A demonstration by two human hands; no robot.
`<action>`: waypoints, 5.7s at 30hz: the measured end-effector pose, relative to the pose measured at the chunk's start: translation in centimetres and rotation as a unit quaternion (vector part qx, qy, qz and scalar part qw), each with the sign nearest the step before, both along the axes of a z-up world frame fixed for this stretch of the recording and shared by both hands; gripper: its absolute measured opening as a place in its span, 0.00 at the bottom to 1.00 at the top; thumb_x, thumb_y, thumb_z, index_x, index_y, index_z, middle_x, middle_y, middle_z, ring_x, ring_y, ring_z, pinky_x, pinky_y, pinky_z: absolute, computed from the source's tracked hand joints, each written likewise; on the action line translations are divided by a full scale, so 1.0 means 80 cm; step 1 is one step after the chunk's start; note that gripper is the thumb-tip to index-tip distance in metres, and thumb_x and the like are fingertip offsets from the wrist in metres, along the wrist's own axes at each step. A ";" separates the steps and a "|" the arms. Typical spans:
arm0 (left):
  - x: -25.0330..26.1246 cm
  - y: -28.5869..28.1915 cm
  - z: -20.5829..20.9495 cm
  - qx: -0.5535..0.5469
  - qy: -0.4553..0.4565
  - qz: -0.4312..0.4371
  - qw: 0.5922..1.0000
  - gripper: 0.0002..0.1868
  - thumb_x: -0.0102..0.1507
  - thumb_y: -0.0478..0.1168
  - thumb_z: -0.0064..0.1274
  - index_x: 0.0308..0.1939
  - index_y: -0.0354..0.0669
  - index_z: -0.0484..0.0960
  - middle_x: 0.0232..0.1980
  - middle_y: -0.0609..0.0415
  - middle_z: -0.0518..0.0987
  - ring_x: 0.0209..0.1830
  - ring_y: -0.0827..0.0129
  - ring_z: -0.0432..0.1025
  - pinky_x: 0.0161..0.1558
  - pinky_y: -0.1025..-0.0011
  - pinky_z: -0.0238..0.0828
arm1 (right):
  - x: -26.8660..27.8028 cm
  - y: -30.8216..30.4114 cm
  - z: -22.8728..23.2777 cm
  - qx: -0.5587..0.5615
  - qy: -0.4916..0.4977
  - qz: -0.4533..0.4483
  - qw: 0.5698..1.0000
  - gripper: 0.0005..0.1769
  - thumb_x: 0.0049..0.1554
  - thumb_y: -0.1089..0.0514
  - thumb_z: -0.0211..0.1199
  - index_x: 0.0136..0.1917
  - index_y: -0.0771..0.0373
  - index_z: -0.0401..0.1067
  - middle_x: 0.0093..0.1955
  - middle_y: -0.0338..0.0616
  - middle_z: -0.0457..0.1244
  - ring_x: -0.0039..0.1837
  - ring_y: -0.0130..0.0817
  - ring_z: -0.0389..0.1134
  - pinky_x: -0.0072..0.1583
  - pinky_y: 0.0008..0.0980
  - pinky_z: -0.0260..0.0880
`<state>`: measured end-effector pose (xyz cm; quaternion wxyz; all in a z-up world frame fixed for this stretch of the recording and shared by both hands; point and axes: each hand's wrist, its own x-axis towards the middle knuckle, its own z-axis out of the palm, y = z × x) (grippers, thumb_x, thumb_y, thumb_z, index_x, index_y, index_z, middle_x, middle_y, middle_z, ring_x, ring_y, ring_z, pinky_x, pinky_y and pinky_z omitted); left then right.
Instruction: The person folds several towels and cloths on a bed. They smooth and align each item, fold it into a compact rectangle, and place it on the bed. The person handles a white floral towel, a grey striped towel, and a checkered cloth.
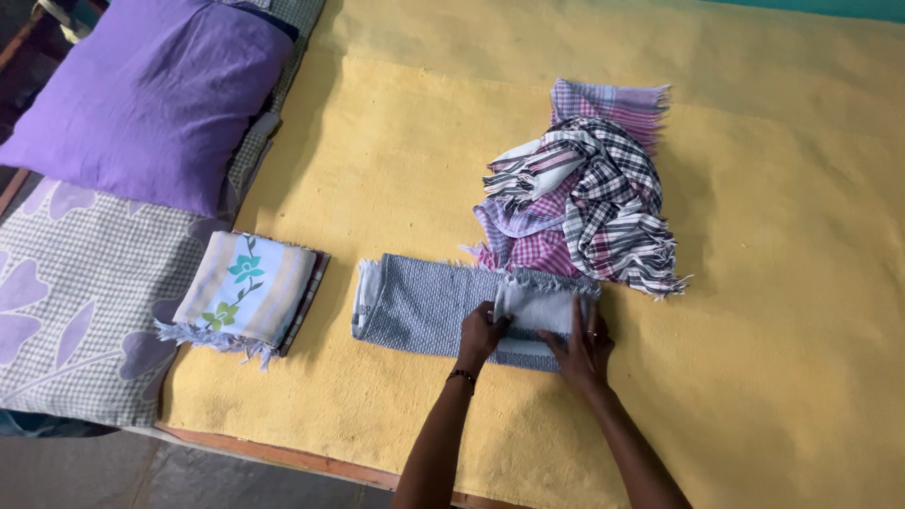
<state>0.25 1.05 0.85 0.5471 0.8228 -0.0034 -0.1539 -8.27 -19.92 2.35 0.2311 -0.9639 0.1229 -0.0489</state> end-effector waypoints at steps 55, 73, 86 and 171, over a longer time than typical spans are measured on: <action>-0.025 0.055 0.040 -0.231 0.099 -0.065 0.966 0.37 0.73 0.66 0.29 0.72 0.42 0.71 0.70 0.54 0.69 0.68 0.71 0.63 0.65 0.66 0.63 | 0.011 0.127 0.158 0.554 0.067 -0.202 0.805 0.28 0.53 0.48 0.69 0.64 0.60 0.70 0.50 0.42 0.66 0.43 0.35 0.66 0.41 0.36 0.64; -0.008 0.200 0.106 -0.542 0.294 0.079 0.783 0.49 0.62 0.72 0.43 0.74 0.41 0.59 0.70 0.37 0.67 0.70 0.40 0.64 0.62 0.35 0.66 | 0.072 0.199 0.064 0.068 -0.147 0.172 0.972 0.30 0.62 0.52 0.59 0.76 0.61 0.62 0.78 0.62 0.53 0.77 0.60 0.53 0.74 0.52 0.55; 0.032 0.254 0.031 -0.208 0.150 0.089 0.963 0.36 0.64 0.47 0.56 0.72 0.32 0.67 0.42 0.45 0.80 0.37 0.60 0.70 0.41 0.59 0.67 | 0.090 0.265 0.012 0.004 -0.103 0.178 0.979 0.45 0.64 0.35 0.49 0.85 0.56 0.42 0.85 0.59 0.37 0.85 0.64 0.34 0.76 0.75 0.30; 0.059 0.306 -0.042 -0.002 -0.082 0.128 0.988 0.18 0.71 0.48 0.43 0.59 0.42 0.74 0.56 0.37 0.77 0.56 0.46 0.74 0.57 0.56 0.70 | 0.162 0.376 0.037 -0.154 -0.039 0.267 0.951 0.46 0.62 0.28 0.39 0.82 0.57 0.43 0.85 0.49 0.37 0.84 0.47 0.34 0.76 0.68 0.21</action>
